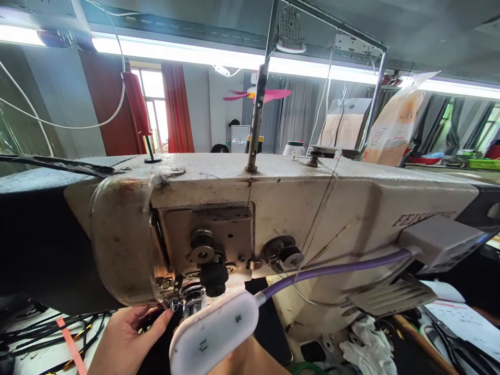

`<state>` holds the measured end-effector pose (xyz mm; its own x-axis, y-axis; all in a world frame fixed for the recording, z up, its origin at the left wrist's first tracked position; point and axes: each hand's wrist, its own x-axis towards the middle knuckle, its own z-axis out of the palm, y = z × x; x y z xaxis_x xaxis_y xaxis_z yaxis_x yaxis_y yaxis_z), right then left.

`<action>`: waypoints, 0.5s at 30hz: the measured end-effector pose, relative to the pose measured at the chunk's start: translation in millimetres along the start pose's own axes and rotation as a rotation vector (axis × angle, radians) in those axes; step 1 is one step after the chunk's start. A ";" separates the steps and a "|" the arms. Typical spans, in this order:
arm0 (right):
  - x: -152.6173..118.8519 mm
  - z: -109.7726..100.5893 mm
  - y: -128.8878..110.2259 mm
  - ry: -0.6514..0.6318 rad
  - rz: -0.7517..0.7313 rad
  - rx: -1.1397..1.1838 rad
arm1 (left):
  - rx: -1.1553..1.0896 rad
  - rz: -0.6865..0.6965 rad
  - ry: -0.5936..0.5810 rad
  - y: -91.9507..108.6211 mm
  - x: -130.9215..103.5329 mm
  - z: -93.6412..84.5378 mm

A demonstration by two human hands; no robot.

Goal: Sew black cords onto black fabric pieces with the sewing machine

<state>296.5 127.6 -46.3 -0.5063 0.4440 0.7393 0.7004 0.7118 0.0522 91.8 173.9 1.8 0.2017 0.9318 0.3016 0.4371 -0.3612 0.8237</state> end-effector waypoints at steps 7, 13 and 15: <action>5.0 -14.6 2.4 -0.060 -0.029 -0.040 | -0.012 -0.038 0.011 8.7 -2.2 0.6; -2.9 -9.0 2.6 -0.074 -0.049 0.002 | 0.042 -0.046 -0.057 4.4 0.6 -3.4; -6.2 -6.7 3.1 -0.103 -0.024 -0.007 | 0.033 -0.059 -0.060 4.9 1.2 -4.0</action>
<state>305.2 123.5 -46.3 -0.5717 0.4808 0.6648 0.6910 0.7191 0.0741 90.7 173.4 8.1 0.2264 0.9482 0.2229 0.4782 -0.3076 0.8226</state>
